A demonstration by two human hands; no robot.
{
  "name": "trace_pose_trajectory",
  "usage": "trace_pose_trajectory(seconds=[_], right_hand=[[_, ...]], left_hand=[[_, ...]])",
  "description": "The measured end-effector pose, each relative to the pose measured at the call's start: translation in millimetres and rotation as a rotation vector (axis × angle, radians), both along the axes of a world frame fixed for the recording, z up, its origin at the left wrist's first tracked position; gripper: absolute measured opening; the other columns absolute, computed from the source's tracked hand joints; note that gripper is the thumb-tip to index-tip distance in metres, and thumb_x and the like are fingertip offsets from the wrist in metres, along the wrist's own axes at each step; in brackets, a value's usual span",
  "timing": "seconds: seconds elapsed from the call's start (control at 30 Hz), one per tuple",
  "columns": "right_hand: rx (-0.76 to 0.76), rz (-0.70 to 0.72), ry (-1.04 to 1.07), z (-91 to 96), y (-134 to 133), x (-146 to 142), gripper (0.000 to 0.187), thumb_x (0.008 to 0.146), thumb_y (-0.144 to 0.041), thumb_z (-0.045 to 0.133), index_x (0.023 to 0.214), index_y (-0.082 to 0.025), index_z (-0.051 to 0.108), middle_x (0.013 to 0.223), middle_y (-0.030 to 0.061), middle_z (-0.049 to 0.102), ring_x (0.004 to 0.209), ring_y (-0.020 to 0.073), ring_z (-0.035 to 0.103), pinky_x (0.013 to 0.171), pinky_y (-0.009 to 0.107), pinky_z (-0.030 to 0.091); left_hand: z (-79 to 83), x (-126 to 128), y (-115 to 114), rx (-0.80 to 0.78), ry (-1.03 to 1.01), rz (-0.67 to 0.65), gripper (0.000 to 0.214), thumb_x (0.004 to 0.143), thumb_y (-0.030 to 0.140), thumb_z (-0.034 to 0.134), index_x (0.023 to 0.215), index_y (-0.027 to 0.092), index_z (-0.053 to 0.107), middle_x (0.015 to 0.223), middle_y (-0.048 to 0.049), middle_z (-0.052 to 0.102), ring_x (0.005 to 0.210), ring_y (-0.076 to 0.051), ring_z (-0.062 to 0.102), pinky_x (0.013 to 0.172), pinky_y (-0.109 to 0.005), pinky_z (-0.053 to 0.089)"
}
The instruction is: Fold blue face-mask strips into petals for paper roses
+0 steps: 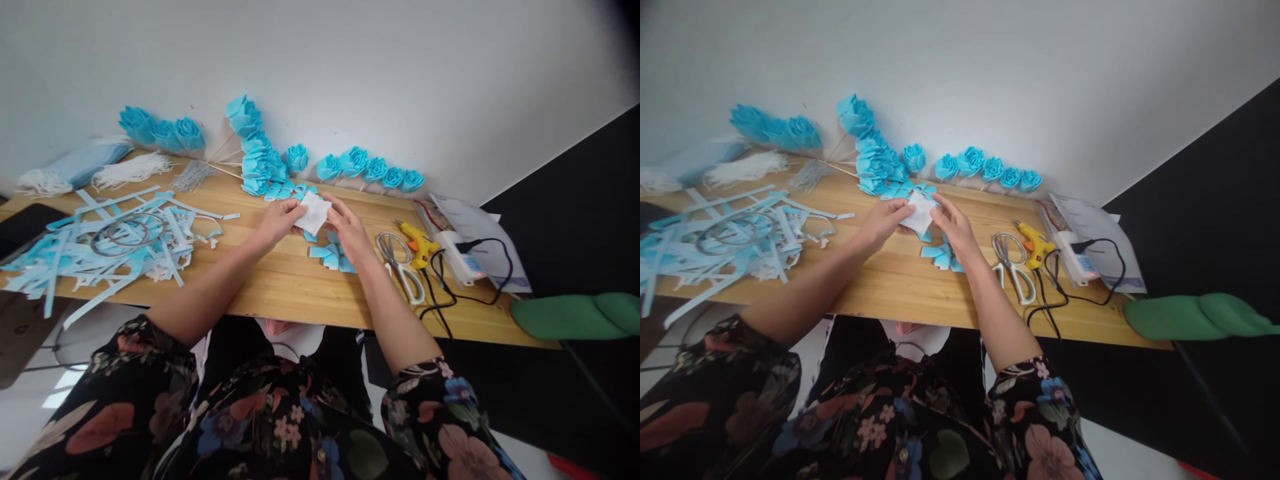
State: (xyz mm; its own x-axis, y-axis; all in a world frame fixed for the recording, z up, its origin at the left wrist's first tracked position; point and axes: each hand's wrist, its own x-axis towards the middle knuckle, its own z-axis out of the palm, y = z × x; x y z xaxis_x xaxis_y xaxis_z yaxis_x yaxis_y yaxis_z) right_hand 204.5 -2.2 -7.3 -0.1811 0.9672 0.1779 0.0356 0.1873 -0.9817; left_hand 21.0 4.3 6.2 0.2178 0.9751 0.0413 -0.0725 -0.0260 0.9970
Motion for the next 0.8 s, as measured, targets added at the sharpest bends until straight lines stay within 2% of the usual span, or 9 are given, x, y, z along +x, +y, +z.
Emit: trace_pose_trajectory(seconds=[0.17, 0.33, 0.53, 0.67, 0.73, 0.8], right_hand=[[0.102, -0.086, 0.029, -2.0, 4, 5, 0.044, 0.088, -0.050, 0.060, 0.129, -0.032, 0.061, 0.124, 0.0027, 0.071, 0.118, 0.0223, 0.065, 0.101, 0.042, 0.055], [0.224, -0.091, -0.012, 0.6, 3, 7, 0.033, 0.083, -0.035, 0.065, 0.116, -0.030, 0.067, 0.125, 0.0023, 0.071, 0.123, 0.0225, 0.063, 0.108, 0.043, 0.050], [0.266, 0.050, -0.104, 5.3, -1, 7, 0.023, 0.079, -0.031, 0.071, 0.102, -0.030, 0.072, 0.142, 0.0003, 0.061, 0.134, 0.0233, 0.055, 0.104, 0.039, 0.053], [0.293, 0.100, -0.190, 6.4, -2, 10, 0.013, 0.080, -0.029, 0.072, 0.092, -0.028, 0.073, 0.140, 0.0015, 0.060, 0.134, 0.0230, 0.055, 0.108, 0.041, 0.050], [0.307, 0.095, -0.243, 7.5, -3, 10, 0.011, 0.081, -0.030, 0.073, 0.092, -0.028, 0.073, 0.139, 0.0023, 0.060, 0.135, 0.0234, 0.054, 0.110, 0.042, 0.048], [0.322, 0.083, -0.267, 9.3, -4, 11, 0.019, 0.082, -0.028, 0.072, 0.100, -0.030, 0.073, 0.143, 0.0020, 0.057, 0.136, 0.0232, 0.053, 0.110, 0.043, 0.047]], left_hand=[[0.4, -2, 0, 0.007, 0.064, -0.030, 0.022, 0.088, 0.023, 0.058, 0.068, 0.014, 0.056, 0.056, -0.0006, 0.061, 0.048, -0.009, 0.056, 0.048, -0.018, 0.042], [3.9, -7, 0, -0.021, 0.045, -0.082, 0.020, 0.085, 0.020, 0.054, 0.065, 0.015, 0.054, 0.052, -0.0007, 0.058, 0.042, -0.010, 0.052, 0.042, -0.020, 0.035], [5.7, -8, -2, -0.046, 0.116, -0.123, 0.017, 0.082, 0.017, 0.057, 0.065, 0.014, 0.056, 0.051, 0.0000, 0.053, 0.042, -0.009, 0.048, 0.041, -0.021, 0.032], [7.6, -9, -2, -0.051, 0.149, -0.108, 0.017, 0.082, 0.017, 0.057, 0.066, 0.014, 0.056, 0.052, 0.0007, 0.052, 0.042, -0.008, 0.046, 0.043, -0.020, 0.032], [8.5, -10, -1, -0.063, 0.165, -0.102, 0.017, 0.083, 0.019, 0.058, 0.067, 0.014, 0.056, 0.052, 0.0012, 0.052, 0.042, -0.008, 0.046, 0.043, -0.020, 0.033], [9.2, -12, 0, -0.065, 0.177, -0.101, 0.014, 0.082, 0.020, 0.058, 0.070, 0.014, 0.057, 0.053, 0.0008, 0.053, 0.044, -0.009, 0.048, 0.043, -0.021, 0.034]])
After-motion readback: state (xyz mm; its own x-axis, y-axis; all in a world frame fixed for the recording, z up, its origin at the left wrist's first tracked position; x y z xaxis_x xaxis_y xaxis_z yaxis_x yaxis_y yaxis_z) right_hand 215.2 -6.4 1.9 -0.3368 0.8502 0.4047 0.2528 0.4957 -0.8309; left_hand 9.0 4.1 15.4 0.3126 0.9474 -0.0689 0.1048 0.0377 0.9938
